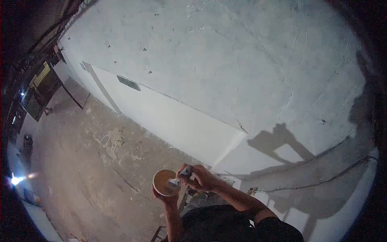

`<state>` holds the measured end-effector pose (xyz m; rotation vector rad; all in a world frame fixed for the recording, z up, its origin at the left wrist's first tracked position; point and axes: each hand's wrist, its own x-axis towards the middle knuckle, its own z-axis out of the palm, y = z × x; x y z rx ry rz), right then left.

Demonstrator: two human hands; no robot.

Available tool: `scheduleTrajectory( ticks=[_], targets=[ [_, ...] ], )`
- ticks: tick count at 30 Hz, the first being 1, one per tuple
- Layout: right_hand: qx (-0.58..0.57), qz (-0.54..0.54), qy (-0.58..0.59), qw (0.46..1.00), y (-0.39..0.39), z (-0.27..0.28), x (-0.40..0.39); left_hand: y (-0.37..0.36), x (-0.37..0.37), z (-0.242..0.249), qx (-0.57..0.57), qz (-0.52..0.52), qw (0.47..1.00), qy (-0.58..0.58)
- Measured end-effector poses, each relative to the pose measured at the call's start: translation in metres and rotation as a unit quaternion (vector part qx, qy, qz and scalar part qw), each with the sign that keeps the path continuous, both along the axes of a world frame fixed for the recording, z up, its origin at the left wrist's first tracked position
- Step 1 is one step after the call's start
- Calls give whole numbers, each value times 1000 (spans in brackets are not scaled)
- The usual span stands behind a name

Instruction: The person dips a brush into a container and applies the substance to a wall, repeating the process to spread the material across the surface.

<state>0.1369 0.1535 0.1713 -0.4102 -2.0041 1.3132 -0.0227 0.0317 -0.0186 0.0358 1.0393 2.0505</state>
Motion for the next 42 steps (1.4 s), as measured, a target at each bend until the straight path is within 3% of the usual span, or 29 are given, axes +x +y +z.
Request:
scheduleTrajectory(
  ticks=[1, 2, 4, 6, 8, 10, 11, 12, 13, 15, 16, 18, 20, 21, 23, 24, 25, 28, 29, 30, 31, 32, 34, 35, 37, 38, 39, 40, 42],
  targets=[
    [-19, 17, -47, 999, 2, 4, 0, 2, 5, 15, -111, 24, 982, 149],
    [-15, 15, -45, 999, 2, 6, -2, 4, 9, 30, -106, 23, 983, 151],
    [-21, 6, 12, 1000, 3, 10, -4, 10, 17, 55, -106, 48, 992, 40],
    [-48, -23, -9, 999, 16, 14, 0, 4, 9, 7, -84, 34, 992, 90],
    [-96, -78, -26, 992, 34, 31, 6, 7, 8, 6, -61, 22, 988, 143],
    [-129, -124, 12, 984, 58, 81, 13, 8, 17, 57, -25, 18, 999, 23],
    [72, -175, 10, 982, 82, 88, 16, 3, 11, 38, -25, 18, 999, 22],
    [-97, -211, 28, 972, 90, 133, 19, -3, -2, 5, 66, -1, 995, -70],
    [-41, -228, 102, 967, 109, 155, 22, -5, -9, -14, 156, -21, 974, -161],
    [98, -344, 116, 927, 129, 230, 29, -5, -9, -12, 146, -26, 976, -158],
    [137, -307, 256, 906, 144, 260, 27, -3, -9, -10, 136, -33, 978, -154],
    [339, -313, 287, 840, 183, 319, 34, -1, -6, -10, 126, -17, 978, -166],
    [370, -267, 361, 813, 210, 368, 29, -2, -4, -21, 115, -5, 978, -176],
    [437, -302, 284, 798, 215, 390, 36, -3, -6, -42, 93, -3, 989, -116],
    [458, -277, 349, 769, 241, 416, 26, 0, -9, -47, 73, -8, 996, -45],
    [457, -307, 341, 762, 248, 428, 22, 6, 1, -35, -23, 67, 960, 269],
    [452, -337, 331, 757, 253, 434, 20, 4, 5, -26, -118, 136, 814, 552],
    [500, -401, 267, 719, 264, 446, 21, -4, 1, -16, -137, 92, 807, 567],
    [500, -403, 267, 719, 269, 445, 26, -6, -6, -41, -137, 92, 806, 568],
    [508, -434, 247, 702, 273, 441, 36, -5, -14, -81, -70, 69, 904, 417],
    [514, -462, 229, 685, 279, 437, 44, -6, -20, -104, -2, 47, 967, 251],
    [492, -442, 285, 694, 287, 434, 51, -6, -16, -80, -4, 50, 967, 251],
    [459, -416, 351, 702, 284, 431, 70, 1, 3, 12, -97, -2, 944, 317],
    [451, -412, 363, 703, 268, 430, 80, 2, -2, -7, -98, 3, 944, 314],
    [470, -474, 335, 665, 243, 424, 94, -4, -19, -57, 10, -7, 969, 246],
    [468, -468, 336, 670, 233, 420, 90, -5, -16, -49, 8, 0, 970, 243],
    [500, -449, 351, 652, 224, 416, 89, -1, -14, -21, 73, -6, 997, 25],
    [531, -431, 365, 632, 220, 415, 89, 3, -12, -3, 136, -14, 972, -193],
    [505, -363, 397, 675, 229, 419, 63, 5, -9, 5, 127, -11, 975, -185]
  ],
)
